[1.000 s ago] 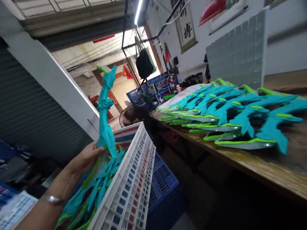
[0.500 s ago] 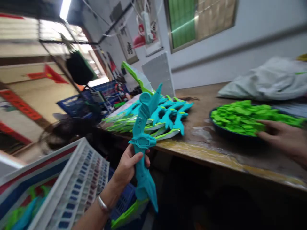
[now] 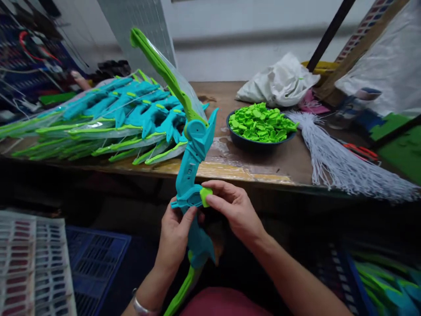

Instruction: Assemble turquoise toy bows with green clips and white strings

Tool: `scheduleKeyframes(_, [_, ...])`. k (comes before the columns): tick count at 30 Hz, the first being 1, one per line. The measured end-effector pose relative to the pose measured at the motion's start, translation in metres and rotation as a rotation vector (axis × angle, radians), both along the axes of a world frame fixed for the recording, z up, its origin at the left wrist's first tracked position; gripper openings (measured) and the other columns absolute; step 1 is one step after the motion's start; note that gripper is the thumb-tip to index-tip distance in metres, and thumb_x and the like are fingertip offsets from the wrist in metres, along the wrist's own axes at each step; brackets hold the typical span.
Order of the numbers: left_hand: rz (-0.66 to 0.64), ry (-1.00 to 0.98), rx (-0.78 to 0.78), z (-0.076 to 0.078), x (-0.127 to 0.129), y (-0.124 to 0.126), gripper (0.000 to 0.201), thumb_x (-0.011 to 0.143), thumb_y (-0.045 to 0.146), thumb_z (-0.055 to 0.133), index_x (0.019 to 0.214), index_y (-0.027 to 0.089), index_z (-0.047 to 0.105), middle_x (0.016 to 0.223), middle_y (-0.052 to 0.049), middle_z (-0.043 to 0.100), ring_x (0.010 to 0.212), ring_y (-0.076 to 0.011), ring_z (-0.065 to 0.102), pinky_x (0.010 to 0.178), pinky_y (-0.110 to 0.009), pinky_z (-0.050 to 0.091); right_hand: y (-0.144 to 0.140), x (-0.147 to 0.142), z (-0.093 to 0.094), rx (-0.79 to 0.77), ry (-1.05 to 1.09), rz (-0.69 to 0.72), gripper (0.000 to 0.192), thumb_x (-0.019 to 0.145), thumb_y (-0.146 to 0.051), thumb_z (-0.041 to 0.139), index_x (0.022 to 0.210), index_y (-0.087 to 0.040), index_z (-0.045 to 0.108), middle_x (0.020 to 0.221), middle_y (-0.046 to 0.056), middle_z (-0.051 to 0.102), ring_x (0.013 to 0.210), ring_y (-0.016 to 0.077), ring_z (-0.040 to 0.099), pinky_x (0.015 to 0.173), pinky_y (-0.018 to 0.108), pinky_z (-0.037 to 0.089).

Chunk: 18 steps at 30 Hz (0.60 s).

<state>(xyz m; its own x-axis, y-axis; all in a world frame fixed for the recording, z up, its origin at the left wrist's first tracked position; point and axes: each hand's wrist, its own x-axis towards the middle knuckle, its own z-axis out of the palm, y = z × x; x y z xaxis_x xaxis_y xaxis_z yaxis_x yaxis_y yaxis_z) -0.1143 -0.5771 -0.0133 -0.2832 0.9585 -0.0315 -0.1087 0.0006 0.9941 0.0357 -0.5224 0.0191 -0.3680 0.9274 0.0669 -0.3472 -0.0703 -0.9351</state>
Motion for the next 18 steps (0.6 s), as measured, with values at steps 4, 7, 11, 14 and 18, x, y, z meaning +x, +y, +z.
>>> scheduleKeyframes(4, [0.085, -0.014, 0.014, -0.003, -0.001, -0.007, 0.031, 0.089, 0.041, 0.078, 0.113, 0.024, 0.068, 0.102, 0.0, 0.076, 0.091, -0.0164, 0.07, 0.087, -0.026, 0.054, -0.017, -0.021, -0.004, -0.096, 0.082, -0.081, 0.022, 0.079, -0.032, 0.084, 0.091, -0.021, 0.068, 0.075, -0.003, 0.067, 0.061, 0.0103, 0.063, 0.061, 0.023, 0.054])
scheduleKeyframes(7, [0.1, -0.064, -0.011, -0.009, -0.003, -0.012, 0.03, 0.09, 0.042, 0.077, 0.114, 0.026, 0.069, 0.111, 0.0, 0.076, 0.098, -0.0184, 0.07, 0.092, -0.027, 0.053, -0.021, -0.028, -0.009, -0.095, 0.05, -0.133, 0.02, 0.081, -0.029, 0.082, 0.09, -0.021, 0.066, 0.074, -0.003, 0.069, 0.063, 0.0126, 0.066, 0.061, 0.024, 0.056])
scheduleKeyframes(11, [0.099, -0.115, -0.019, -0.015, -0.005, -0.015, 0.03, 0.09, 0.042, 0.078, 0.115, 0.027, 0.071, 0.112, 0.0, 0.076, 0.103, -0.0204, 0.07, 0.095, -0.029, 0.053, -0.023, -0.028, -0.011, 0.07, -0.133, -0.188, 0.009, 0.088, -0.026, 0.076, 0.092, -0.021, 0.07, 0.079, -0.002, 0.066, 0.061, 0.0104, 0.063, 0.057, 0.023, 0.055])
scheduleKeyframes(14, [0.1, -0.142, -0.02, -0.017, -0.008, -0.014, 0.028, 0.089, 0.042, 0.078, 0.112, 0.026, 0.072, 0.108, 0.0, 0.076, 0.095, -0.0197, 0.07, 0.09, -0.029, 0.054, -0.023, -0.026, -0.012, 0.225, -0.229, -0.185, 0.004, 0.092, -0.021, 0.072, 0.095, -0.022, 0.072, 0.088, 0.0, 0.065, 0.066, 0.0105, 0.065, 0.06, 0.023, 0.056])
scheduleKeyframes(18, [0.093, -0.15, -0.024, -0.016, -0.01, -0.014, 0.026, 0.089, 0.041, 0.078, 0.109, 0.025, 0.073, 0.104, 0.0, 0.076, 0.083, -0.0176, 0.07, 0.082, -0.029, 0.055, -0.021, -0.024, -0.015, 0.357, -0.343, -0.229, 0.007, 0.093, -0.016, 0.07, 0.096, -0.023, 0.072, 0.088, 0.0, 0.066, 0.076, 0.0112, 0.065, 0.064, 0.022, 0.054])
